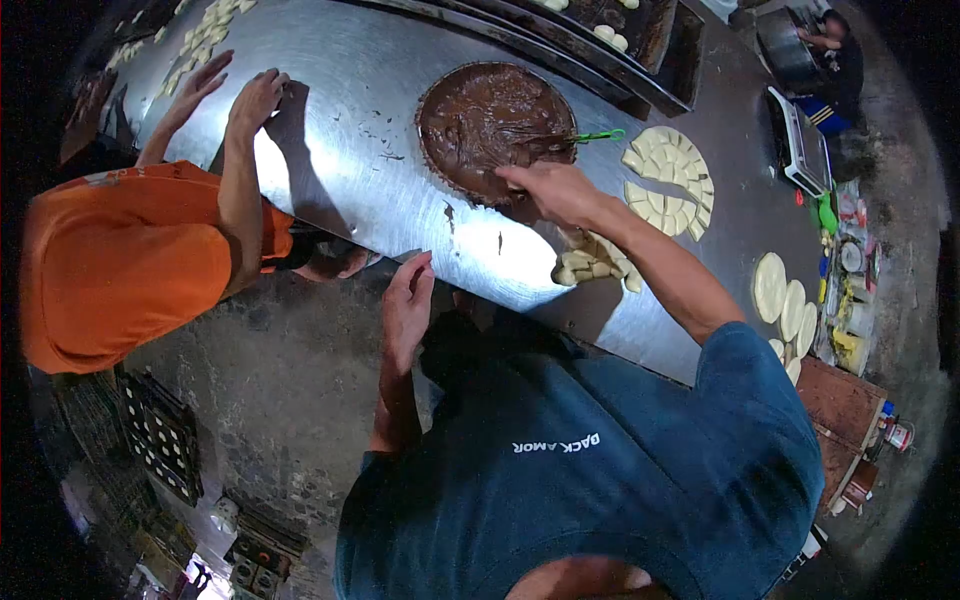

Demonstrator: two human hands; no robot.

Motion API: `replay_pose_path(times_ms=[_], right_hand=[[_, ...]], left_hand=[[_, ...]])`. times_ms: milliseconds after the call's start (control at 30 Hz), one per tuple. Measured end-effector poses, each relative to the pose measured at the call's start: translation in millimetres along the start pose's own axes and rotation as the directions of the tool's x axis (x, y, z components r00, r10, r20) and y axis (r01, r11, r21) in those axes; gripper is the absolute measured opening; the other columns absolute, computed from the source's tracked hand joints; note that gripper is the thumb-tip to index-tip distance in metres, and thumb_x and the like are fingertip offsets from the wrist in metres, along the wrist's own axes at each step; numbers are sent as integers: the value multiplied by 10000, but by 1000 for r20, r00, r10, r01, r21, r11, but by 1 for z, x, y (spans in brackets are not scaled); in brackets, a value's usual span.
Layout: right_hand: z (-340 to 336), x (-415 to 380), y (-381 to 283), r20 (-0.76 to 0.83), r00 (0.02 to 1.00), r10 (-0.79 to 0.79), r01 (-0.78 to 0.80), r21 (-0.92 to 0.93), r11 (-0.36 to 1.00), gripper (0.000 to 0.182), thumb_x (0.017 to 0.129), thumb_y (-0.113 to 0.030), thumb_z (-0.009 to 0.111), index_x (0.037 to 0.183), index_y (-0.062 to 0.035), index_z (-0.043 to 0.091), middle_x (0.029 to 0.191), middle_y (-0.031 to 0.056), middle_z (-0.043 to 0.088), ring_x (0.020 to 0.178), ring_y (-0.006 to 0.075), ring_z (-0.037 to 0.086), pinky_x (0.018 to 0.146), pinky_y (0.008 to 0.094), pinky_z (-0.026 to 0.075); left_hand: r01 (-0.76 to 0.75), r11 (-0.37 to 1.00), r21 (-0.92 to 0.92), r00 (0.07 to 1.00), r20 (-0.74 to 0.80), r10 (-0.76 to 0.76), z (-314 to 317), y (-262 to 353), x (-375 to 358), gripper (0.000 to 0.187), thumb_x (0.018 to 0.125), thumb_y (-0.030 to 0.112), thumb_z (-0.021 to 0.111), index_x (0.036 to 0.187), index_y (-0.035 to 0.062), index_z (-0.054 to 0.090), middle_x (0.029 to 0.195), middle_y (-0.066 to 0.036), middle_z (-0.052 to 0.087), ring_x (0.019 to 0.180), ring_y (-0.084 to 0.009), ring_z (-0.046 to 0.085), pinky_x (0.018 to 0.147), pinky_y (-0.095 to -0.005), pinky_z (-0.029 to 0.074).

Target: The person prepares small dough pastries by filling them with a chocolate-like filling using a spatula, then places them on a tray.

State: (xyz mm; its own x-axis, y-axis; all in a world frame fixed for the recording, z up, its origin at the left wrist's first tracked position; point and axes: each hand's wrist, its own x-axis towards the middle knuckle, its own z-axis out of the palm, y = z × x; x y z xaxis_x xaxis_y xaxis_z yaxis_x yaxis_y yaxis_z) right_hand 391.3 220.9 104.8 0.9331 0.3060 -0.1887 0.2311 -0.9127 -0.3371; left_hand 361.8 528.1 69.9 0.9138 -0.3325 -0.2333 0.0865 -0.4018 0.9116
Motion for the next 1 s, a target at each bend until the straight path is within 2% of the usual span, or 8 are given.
replay_pose_path(times_ms=[167,300,367,433,567,767,967,1000], right_hand=[[15,-21,-19,-237,959,-154,129,-116,985,472,786,-54,538,1255,-97,514,942,125,623,863,300,593,737,397,478],[33,-44,-31,-416,907,68,2,164,986,514,748,51,520,1254,-38,488,1002,111,611,879,258,585,793,355,478],[50,-53,-36,-56,940,336,-99,899,427,470,781,95,486,1235,-29,490,991,77,613,858,211,616,729,334,516],[54,-74,-39,295,929,225,-208,916,-344,467,805,110,446,1247,-32,483,1028,79,615,891,178,635,690,326,564],[32,-112,-62,233,958,164,-79,769,-634,474,802,99,447,1269,20,476,1061,141,617,890,211,650,758,336,585],[24,-164,-53,241,925,294,0,774,-634,369,815,91,428,1172,92,520,1083,175,586,929,251,637,805,368,577],[36,-212,-68,164,860,484,199,765,-613,352,850,45,458,1195,84,516,1087,173,589,946,244,632,818,353,553],[36,-222,-76,-48,805,591,149,981,-123,375,853,42,464,1225,63,503,1120,193,585,964,259,632,814,352,544]], left_hand=[[-24,999,-44,1000,-12,23,12,5,-8,285,940,189,539,1167,26,595,1109,-145,638,1002,-235,617,866,-327,476],[-136,991,4,990,47,135,48,-6,-11,276,934,196,553,1160,46,601,1054,-138,652,945,-238,636,825,-327,488],[-104,994,-37,990,96,107,71,-2,-16,279,929,205,563,1161,54,600,1014,-135,662,898,-213,642,800,-307,492],[30,983,-180,982,191,5,92,5,-19,264,924,158,557,1148,25,602,1011,-109,661,900,-188,627,803,-308,498],[332,651,-683,927,365,-90,109,52,-40,222,912,89,540,1104,-8,598,1052,-92,626,962,-173,599,832,-309,496],[8,698,-717,993,89,80,141,81,-58,152,914,35,514,1030,-34,585,1003,-90,614,931,-152,589,841,-317,496],[14,725,-689,1000,23,2,177,108,-95,204,917,41,525,1090,-57,571,996,-113,610,907,-175,607,796,-327,539],[42,761,-647,997,-17,-70,184,111,-102,225,920,41,527,1117,-58,570,998,-116,610,893,-172,611,770,-320,547]])
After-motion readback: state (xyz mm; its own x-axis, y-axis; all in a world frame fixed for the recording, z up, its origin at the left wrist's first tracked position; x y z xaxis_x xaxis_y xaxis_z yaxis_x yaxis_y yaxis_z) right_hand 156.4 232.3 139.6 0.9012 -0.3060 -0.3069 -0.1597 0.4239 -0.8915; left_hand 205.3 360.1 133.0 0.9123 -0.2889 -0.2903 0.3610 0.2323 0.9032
